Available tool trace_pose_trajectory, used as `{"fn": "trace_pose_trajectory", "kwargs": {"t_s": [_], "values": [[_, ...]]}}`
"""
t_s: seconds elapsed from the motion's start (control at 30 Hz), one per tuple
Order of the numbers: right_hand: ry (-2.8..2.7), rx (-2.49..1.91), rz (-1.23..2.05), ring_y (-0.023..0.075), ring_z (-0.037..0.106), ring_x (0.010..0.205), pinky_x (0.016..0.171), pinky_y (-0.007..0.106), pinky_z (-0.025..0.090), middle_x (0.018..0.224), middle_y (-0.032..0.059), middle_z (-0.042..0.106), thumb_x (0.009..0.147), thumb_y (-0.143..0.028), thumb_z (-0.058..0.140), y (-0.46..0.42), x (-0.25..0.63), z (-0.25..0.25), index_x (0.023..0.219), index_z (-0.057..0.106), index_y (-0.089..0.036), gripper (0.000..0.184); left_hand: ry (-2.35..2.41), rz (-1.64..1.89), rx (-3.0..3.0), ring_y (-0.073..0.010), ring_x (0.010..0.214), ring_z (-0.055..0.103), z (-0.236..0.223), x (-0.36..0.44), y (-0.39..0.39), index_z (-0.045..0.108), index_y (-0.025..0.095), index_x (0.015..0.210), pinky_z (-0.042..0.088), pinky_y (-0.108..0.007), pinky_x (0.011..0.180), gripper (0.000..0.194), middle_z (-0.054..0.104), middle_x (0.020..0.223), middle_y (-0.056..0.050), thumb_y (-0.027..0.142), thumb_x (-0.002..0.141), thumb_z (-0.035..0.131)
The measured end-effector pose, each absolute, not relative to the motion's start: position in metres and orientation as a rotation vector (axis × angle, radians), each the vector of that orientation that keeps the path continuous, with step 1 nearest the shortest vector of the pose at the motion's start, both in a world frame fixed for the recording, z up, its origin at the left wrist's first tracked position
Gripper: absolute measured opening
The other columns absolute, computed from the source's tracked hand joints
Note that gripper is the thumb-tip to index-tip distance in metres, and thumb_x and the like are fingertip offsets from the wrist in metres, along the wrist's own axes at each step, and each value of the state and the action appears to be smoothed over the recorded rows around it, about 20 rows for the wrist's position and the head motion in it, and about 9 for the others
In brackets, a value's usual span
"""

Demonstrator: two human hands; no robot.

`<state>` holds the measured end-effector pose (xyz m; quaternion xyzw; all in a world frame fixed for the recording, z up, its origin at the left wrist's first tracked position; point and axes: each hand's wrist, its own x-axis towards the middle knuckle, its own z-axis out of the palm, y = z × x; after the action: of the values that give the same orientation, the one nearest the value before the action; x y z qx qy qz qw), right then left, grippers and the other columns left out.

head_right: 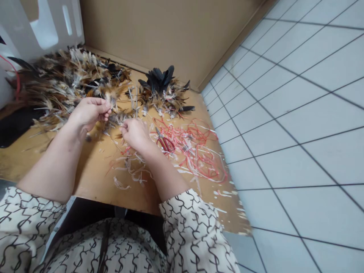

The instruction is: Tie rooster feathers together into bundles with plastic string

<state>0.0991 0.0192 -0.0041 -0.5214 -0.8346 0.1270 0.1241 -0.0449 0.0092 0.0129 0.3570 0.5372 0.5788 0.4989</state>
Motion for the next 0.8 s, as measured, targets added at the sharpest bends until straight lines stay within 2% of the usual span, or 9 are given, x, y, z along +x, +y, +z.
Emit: {"fn": "trace_pose_trajectory", "kwargs": {"t_s": [0.13,0.3,0.5,0.63,0.8], "values": [[-2.575,-1.598,0.242,0.0239,0.061,0.085,0.079,0.036,0.041,0.081,0.0112,0.069,0.078,-0.027,0.060,0.023,0.081,-0.005,0.073,0.068,-0.018,0.013,1.300,1.422,0.857,-0.0041,0.035,0.041,0.013,-0.046,0.010,0.052,0.012,0.046,0.036,-0.015,0.040,0.025,0.051,0.041,0.003,-0.001,0.067,0.056],[-2.628,-1.644,0.158,0.0268,0.061,0.090,0.082,0.038,0.041,0.085,0.0148,0.070,0.080,-0.016,0.053,0.029,0.074,-0.010,0.076,0.068,-0.017,0.016,1.293,1.448,0.829,-0.0043,0.035,0.041,0.013,-0.050,0.011,0.053,0.012,0.047,0.035,-0.016,0.039,0.027,0.050,0.040,0.003,0.001,0.071,0.054],[-2.484,-1.686,0.035,0.0281,0.058,0.096,0.083,0.040,0.039,0.094,0.0147,0.068,0.082,-0.016,0.048,0.039,0.090,-0.004,0.085,0.068,-0.017,0.020,1.286,1.458,0.805,-0.0045,0.035,0.041,0.014,-0.049,0.011,0.052,0.013,0.046,0.033,-0.016,0.039,0.026,0.050,0.040,0.003,0.001,0.070,0.054],[-2.503,-1.616,0.021,0.0278,0.053,0.101,0.086,0.040,0.038,0.101,0.0137,0.066,0.081,-0.017,0.049,0.035,0.094,-0.001,0.099,0.065,-0.016,0.024,1.292,1.451,0.806,-0.0046,0.035,0.040,0.015,-0.049,0.010,0.051,0.013,0.045,0.033,-0.017,0.040,0.027,0.049,0.039,0.003,0.000,0.069,0.054],[-2.791,-1.384,0.142,0.0233,0.054,0.096,0.084,0.034,0.036,0.093,0.0103,0.067,0.078,-0.012,0.053,0.022,0.092,-0.001,0.089,0.069,-0.017,0.021,1.298,1.455,0.815,-0.0043,0.035,0.040,0.014,-0.048,0.010,0.050,0.013,0.043,0.034,-0.017,0.040,0.029,0.049,0.039,0.003,0.001,0.069,0.056]]}}
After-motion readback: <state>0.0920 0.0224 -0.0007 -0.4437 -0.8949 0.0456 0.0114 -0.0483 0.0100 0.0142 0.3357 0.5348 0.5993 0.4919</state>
